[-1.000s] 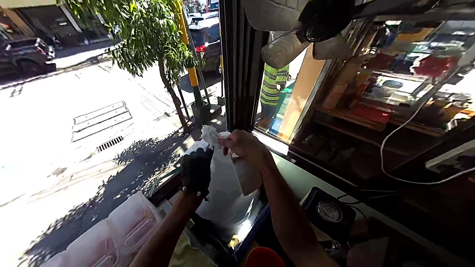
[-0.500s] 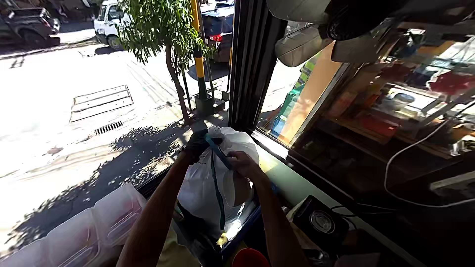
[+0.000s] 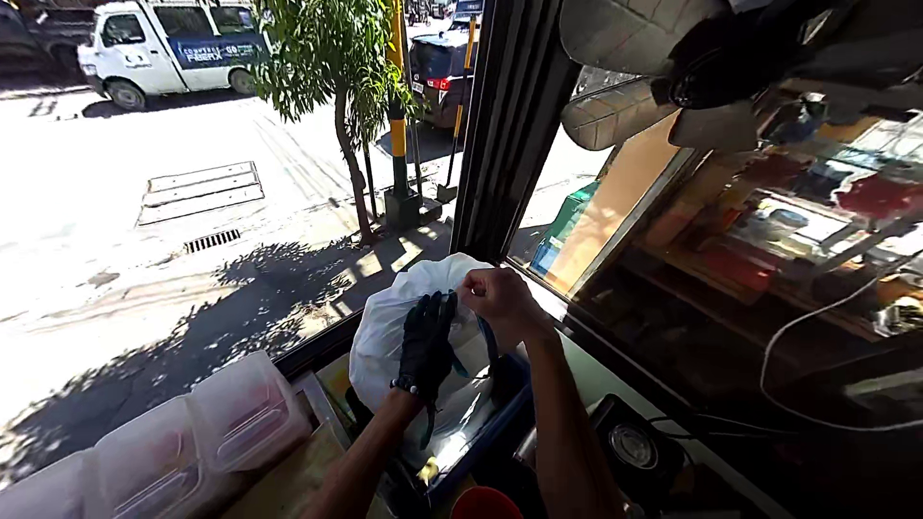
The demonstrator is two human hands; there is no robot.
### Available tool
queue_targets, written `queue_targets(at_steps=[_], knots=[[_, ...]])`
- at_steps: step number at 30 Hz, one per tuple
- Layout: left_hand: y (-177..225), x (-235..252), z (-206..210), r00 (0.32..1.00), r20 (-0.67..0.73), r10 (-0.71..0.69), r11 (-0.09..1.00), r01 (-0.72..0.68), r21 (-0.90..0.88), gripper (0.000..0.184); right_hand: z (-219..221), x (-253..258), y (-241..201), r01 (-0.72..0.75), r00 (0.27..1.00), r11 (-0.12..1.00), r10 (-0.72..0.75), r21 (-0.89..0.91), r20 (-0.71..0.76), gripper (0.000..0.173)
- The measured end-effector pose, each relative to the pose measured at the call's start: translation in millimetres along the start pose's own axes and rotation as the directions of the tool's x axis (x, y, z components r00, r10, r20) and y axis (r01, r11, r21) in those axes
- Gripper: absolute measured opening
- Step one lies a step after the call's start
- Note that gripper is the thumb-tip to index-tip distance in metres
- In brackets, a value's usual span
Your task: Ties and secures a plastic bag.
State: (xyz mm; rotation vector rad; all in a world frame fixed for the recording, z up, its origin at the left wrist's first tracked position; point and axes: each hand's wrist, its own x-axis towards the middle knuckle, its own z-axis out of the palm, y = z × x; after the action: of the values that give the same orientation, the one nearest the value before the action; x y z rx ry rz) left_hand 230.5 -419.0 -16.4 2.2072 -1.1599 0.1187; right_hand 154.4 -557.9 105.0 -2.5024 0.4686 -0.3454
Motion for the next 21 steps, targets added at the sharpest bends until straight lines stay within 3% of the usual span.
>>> queue_targets(at_steps=[2, 3, 5, 7, 9, 12, 14, 16, 18, 19, 21], knots=[[-6.6, -11.6, -7.7, 0.987, -0.142, -0.080, 0.997, 0.079, -0.012, 0.054, -1.5, -29.6, 11.6, -0.017, 1.000, 0.991, 0.015, 0.133, 0.021, 0.026], [-6.4, -14.1, -16.3, 0.985, -0.101, -0.142, 0.990, 0.143, 0.000, 0.050, 3.8, -44.2, 11.7, -0.003, 0.999, 0.985, -0.004, 0.174, 0.038, 0.027], [-3.3, -10.0, -33.1, 0.950, 0.159, -0.270, 0.962, 0.262, 0.071, 0.051, 32.5, -72.8, 4.6, 0.037, 0.998, 0.989, -0.044, 0.146, 0.042, 0.029], [-8.2, -3.0, -41.9, 0.891, 0.319, -0.324, 0.946, 0.303, 0.117, 0.046, 65.3, -99.7, 0.0, 0.007, 0.999, 0.994, -0.012, 0.108, 0.046, 0.029], [-22.1, -2.1, -47.3, 0.899, 0.363, -0.245, 0.970, 0.229, 0.087, 0.037, 85.6, -116.5, 11.3, -0.064, 0.998, 0.963, 0.067, 0.263, -0.003, 0.028], [-19.9, -19.4, -55.8, 0.951, 0.308, 0.020, 0.995, -0.047, 0.083, 0.021, 99.5, -123.9, 22.4, -0.112, 0.960, 0.747, 0.252, 0.655, -0.124, 0.024], [7.6, -31.7, -54.9, 0.921, 0.384, 0.062, 0.967, -0.150, 0.205, 0.022, 101.2, -119.7, 16.2, -0.107, 0.925, 0.647, 0.343, 0.755, -0.163, 0.024], [32.4, -36.7, -36.6, 0.868, 0.497, 0.014, 0.971, -0.131, 0.201, 0.028, 92.7, -115.5, 7.6, -0.110, 0.921, 0.665, 0.347, 0.738, -0.175, 0.024], [33.4, -38.4, -18.9, 0.844, 0.537, 0.021, 0.996, 0.029, -0.084, 0.031, 78.4, -116.0, 2.6, -0.184, 0.955, 0.839, 0.276, 0.512, -0.109, 0.028], [27.6, -40.4, -14.6, 0.860, 0.507, 0.052, 0.935, 0.136, -0.327, 0.031, 70.9, -116.5, 0.7, -0.202, 0.972, 0.919, 0.231, 0.340, -0.046, 0.033], [25.3, -43.1, -26.9, 0.864, 0.503, 0.028, 0.588, 0.393, -0.707, 0.027, 60.8, -118.9, -3.8, -0.168, 0.986, 0.981, 0.167, 0.095, 0.016, 0.039]])
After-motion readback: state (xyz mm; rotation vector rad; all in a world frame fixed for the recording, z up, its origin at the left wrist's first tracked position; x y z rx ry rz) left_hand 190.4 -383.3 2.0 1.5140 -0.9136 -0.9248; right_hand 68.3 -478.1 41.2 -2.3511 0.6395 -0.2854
